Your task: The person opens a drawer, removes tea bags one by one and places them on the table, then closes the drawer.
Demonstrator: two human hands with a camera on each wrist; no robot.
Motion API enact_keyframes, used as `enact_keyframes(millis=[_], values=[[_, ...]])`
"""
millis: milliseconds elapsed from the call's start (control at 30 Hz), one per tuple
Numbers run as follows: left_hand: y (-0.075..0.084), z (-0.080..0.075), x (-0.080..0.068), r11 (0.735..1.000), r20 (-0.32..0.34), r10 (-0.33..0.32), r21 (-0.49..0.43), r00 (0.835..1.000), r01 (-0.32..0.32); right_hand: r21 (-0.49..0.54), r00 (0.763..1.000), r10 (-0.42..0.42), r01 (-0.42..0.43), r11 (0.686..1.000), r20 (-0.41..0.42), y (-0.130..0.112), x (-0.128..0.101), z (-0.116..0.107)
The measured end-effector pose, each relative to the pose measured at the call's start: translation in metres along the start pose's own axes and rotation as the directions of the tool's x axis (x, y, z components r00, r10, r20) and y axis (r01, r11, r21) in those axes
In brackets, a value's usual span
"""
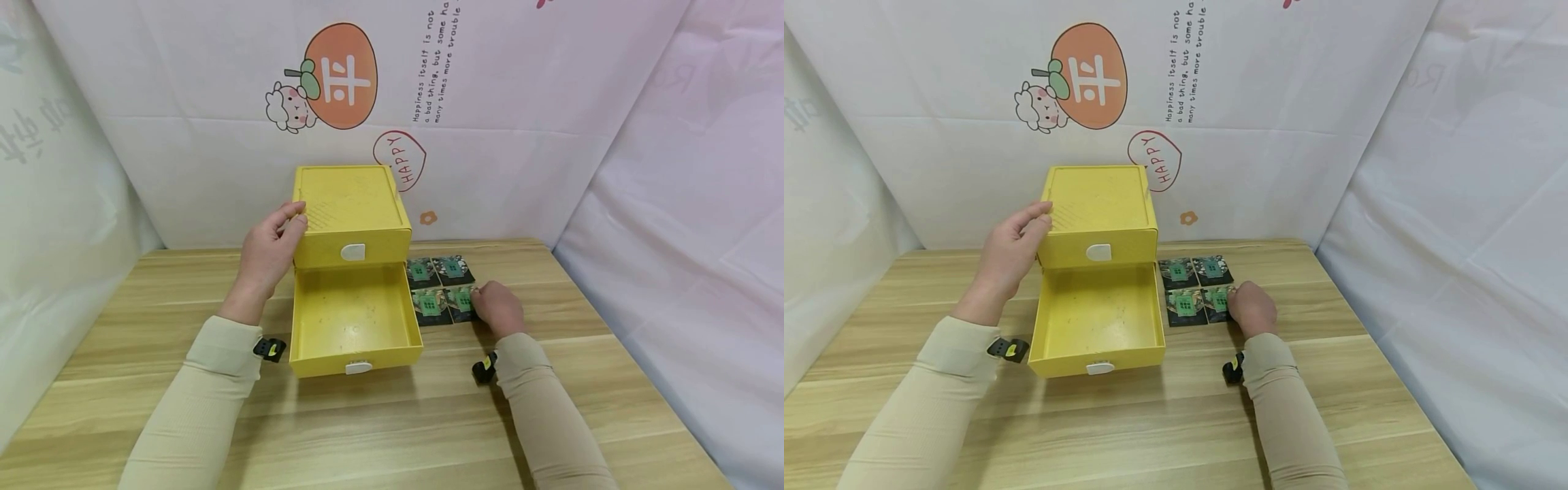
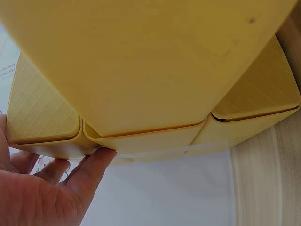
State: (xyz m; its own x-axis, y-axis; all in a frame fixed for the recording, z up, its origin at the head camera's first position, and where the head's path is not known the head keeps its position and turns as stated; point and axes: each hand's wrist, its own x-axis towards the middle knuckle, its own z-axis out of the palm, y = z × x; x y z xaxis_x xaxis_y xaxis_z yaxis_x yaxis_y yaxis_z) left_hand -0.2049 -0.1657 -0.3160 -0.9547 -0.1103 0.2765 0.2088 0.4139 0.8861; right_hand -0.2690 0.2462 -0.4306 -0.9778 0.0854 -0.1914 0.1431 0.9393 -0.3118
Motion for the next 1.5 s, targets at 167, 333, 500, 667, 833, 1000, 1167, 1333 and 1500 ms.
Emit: enact_keyframes(millis=[167,333,500,667,833,1000,1167,1333,1500], values=[[0.000,0.000,0.001,1.000,-0.003,-0.002,-0.002,1.000,0.002,0.001,1.000,0.010,-0.010,1.000,-0.012,-0.002,-0.001,-0.001],[0.000,0.000,0.000,1.000,-0.001,-0.004,-0.004,1.000,0.004,0.005,1.000,0.007,-0.007,1.000,-0.030,-0.003,-0.003,-0.001],[0.001,0.000,-0.001,1.000,-0.003,-0.004,0.012,1.000,0.004,0.013,0.999,0.011,-0.010,1.000,-0.040,-0.004,-0.004,-0.001],[0.001,0.000,-0.001,1.000,-0.001,-0.005,0.018,1.000,0.005,0.017,0.999,0.012,-0.012,1.000,-0.038,-0.003,-0.003,0.001],[0.000,0.000,-0.001,1.000,-0.001,-0.006,0.016,1.000,0.006,0.028,0.999,0.017,-0.016,0.999,-0.036,-0.004,-0.004,-0.001],[0.000,0.000,-0.001,1.000,0.000,-0.013,0.013,1.000,0.013,0.027,0.999,0.013,-0.012,1.000,-0.052,-0.003,-0.004,-0.003],[0.000,0.000,-0.001,1.000,0.002,-0.007,0.016,1.000,0.006,0.047,0.995,0.004,0.000,0.999,-0.100,-0.003,-0.005,-0.004],[0.000,0.000,-0.001,1.000,0.000,-0.003,0.018,1.000,0.003,0.062,0.983,-0.025,0.037,0.997,-0.182,-0.009,-0.012,-0.010],[0.000,0.000,0.000,1.000,0.005,-0.003,0.012,1.000,0.003,0.080,0.968,-0.053,0.075,0.994,-0.247,-0.024,-0.021,-0.018]])
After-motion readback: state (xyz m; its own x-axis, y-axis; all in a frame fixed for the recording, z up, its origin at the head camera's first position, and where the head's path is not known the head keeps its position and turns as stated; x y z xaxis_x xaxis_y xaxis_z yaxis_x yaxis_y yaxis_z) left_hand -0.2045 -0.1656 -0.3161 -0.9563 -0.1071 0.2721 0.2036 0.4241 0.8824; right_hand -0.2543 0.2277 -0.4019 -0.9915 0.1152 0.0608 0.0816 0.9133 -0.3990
